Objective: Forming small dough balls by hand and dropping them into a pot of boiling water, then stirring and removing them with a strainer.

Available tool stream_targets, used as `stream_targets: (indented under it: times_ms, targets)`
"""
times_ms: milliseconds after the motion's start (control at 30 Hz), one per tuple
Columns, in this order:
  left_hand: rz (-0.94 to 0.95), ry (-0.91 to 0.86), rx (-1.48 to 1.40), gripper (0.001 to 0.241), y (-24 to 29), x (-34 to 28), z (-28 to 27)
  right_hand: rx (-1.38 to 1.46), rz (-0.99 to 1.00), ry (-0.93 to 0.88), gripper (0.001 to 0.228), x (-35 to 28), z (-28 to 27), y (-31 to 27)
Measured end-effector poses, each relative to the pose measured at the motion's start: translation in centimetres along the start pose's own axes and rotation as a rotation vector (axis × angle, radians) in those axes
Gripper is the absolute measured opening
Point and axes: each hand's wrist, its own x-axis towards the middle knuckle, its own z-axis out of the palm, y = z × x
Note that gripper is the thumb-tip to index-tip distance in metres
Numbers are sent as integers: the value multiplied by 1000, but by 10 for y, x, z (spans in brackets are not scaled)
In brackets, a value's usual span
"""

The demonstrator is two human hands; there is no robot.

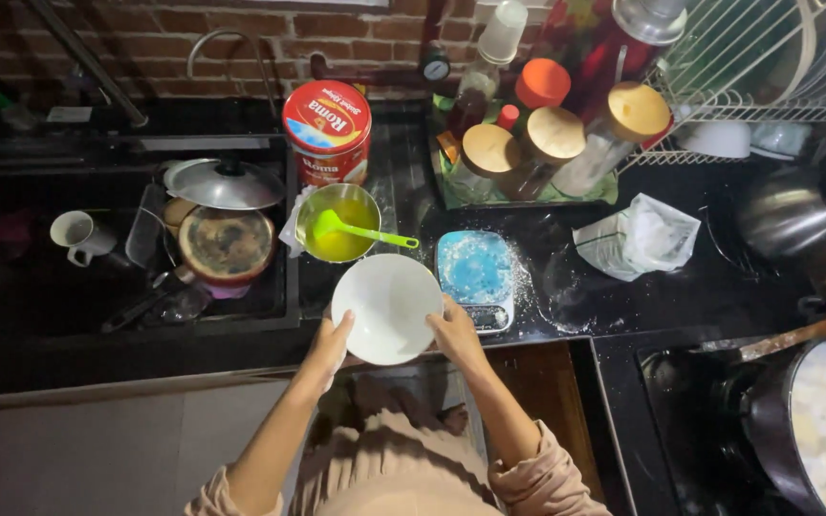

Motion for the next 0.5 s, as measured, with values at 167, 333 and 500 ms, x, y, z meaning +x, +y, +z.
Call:
stream_targets:
  times_ms: [167, 333, 500]
  targets:
    - [27, 28, -51, 79, -26, 7, -30, -95, -42, -60, 66, -14, 29, -8]
    - [14, 39, -194, 77, -111, 64, -75, -113, -69, -118, 61, -20, 64, -12]
    - [41, 82, -225, 74, -145, 92, -97, -66, -90, -139, 60, 1, 97, 11]
